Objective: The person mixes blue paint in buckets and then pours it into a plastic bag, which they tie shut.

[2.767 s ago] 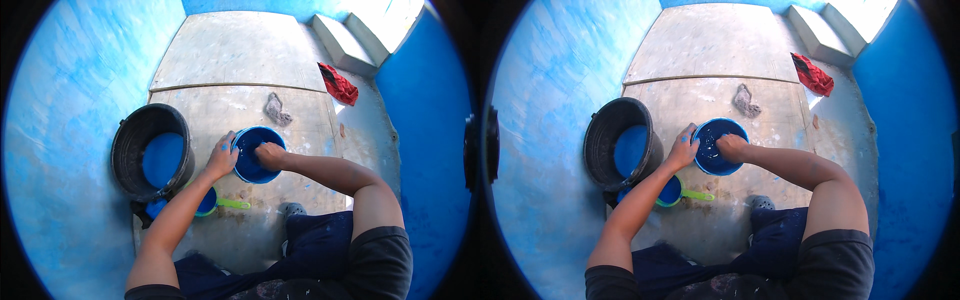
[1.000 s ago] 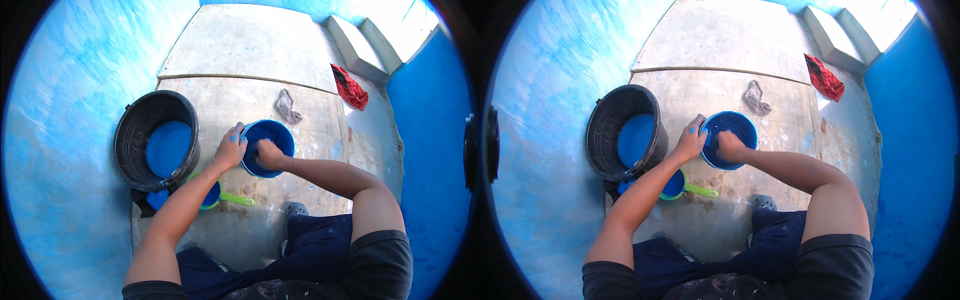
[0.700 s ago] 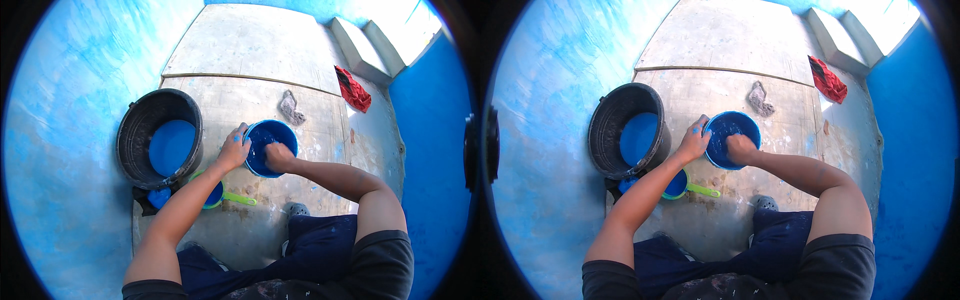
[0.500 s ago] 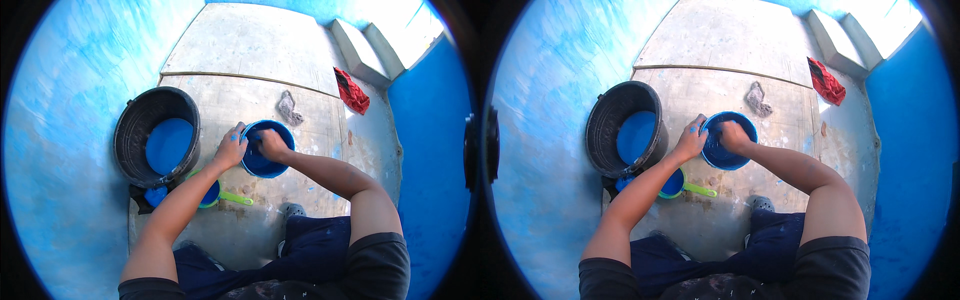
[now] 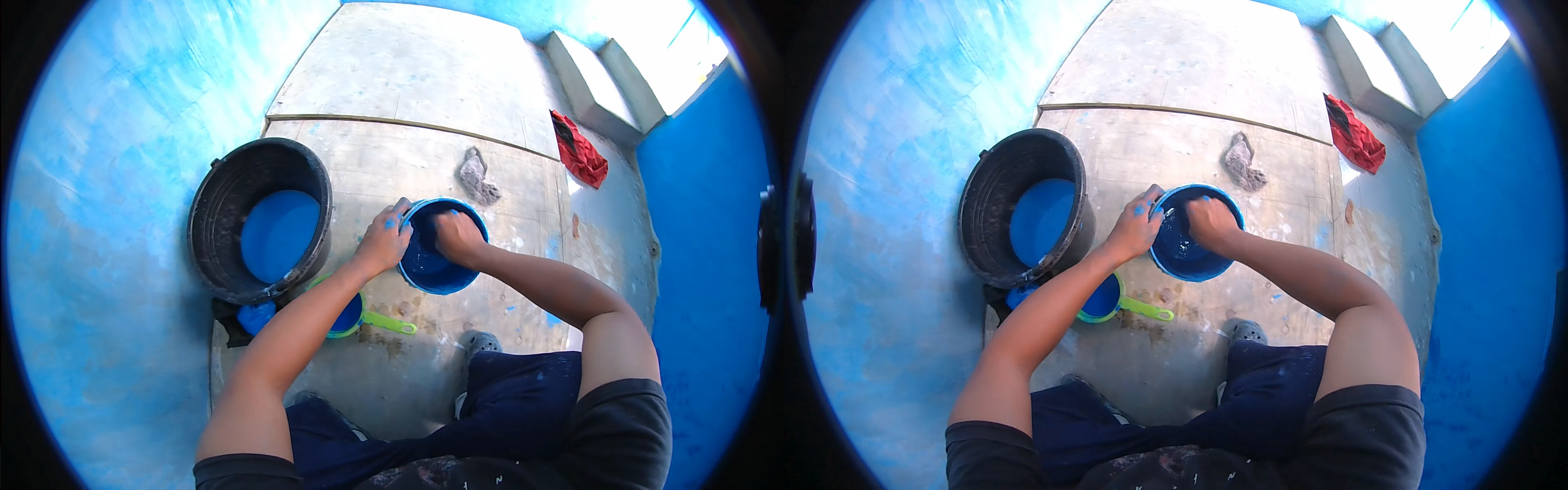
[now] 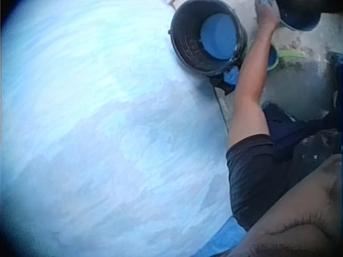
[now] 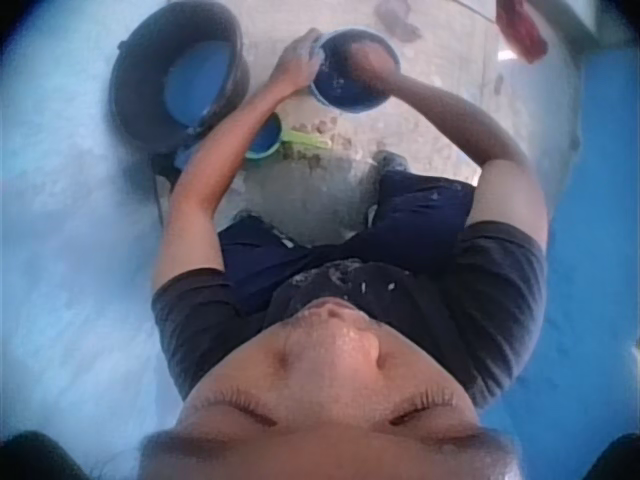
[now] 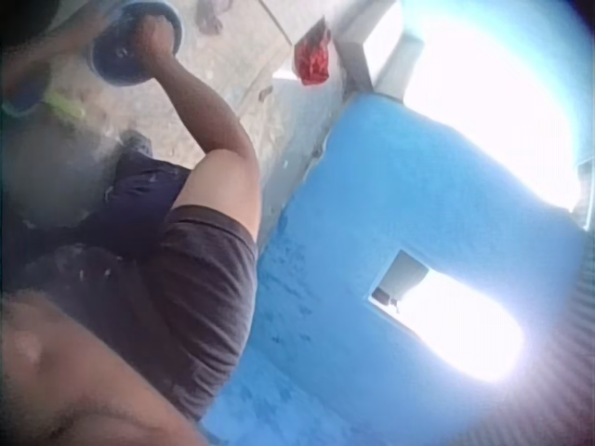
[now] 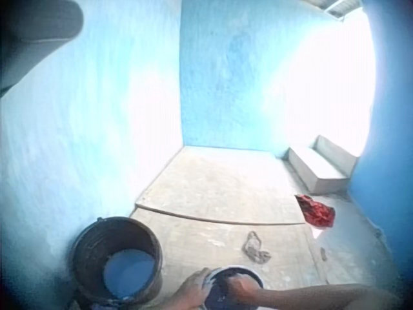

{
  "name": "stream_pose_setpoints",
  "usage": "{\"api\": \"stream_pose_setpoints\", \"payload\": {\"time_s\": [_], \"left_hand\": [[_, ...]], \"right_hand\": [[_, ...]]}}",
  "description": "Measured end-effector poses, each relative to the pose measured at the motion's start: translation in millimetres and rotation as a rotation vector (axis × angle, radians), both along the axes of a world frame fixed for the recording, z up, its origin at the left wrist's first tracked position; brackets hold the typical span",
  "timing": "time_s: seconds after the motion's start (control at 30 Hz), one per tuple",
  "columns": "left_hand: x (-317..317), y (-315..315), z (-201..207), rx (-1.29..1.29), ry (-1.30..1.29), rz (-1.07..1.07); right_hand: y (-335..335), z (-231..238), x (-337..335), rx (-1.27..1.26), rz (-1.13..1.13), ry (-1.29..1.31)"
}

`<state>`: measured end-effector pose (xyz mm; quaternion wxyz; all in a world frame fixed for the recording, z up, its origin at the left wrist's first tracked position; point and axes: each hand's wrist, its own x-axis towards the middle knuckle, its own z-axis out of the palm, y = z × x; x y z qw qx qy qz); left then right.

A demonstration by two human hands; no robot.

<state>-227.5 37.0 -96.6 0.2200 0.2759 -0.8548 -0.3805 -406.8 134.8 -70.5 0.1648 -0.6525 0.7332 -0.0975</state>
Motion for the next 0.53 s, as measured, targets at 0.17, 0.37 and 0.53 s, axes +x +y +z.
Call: {"api": "stream_pose_setpoints", "payload": {"time_s": [0.17, 0.37, 0.53], "left_hand": [[-6, 4, 6, 0.013, -0.016, 0.005], [-5, 4, 16, 0.070, -0.055, -0.016], [-4, 0, 13, 0.102, -0.084, 0.010]], "right_hand": [[24, -12, 24, 0.130, 0.206, -0.090], [1, -11, -10, -0.205, 0.043, -0.081], [6, 10, 9, 0.345, 0.183, 0.193]]}}
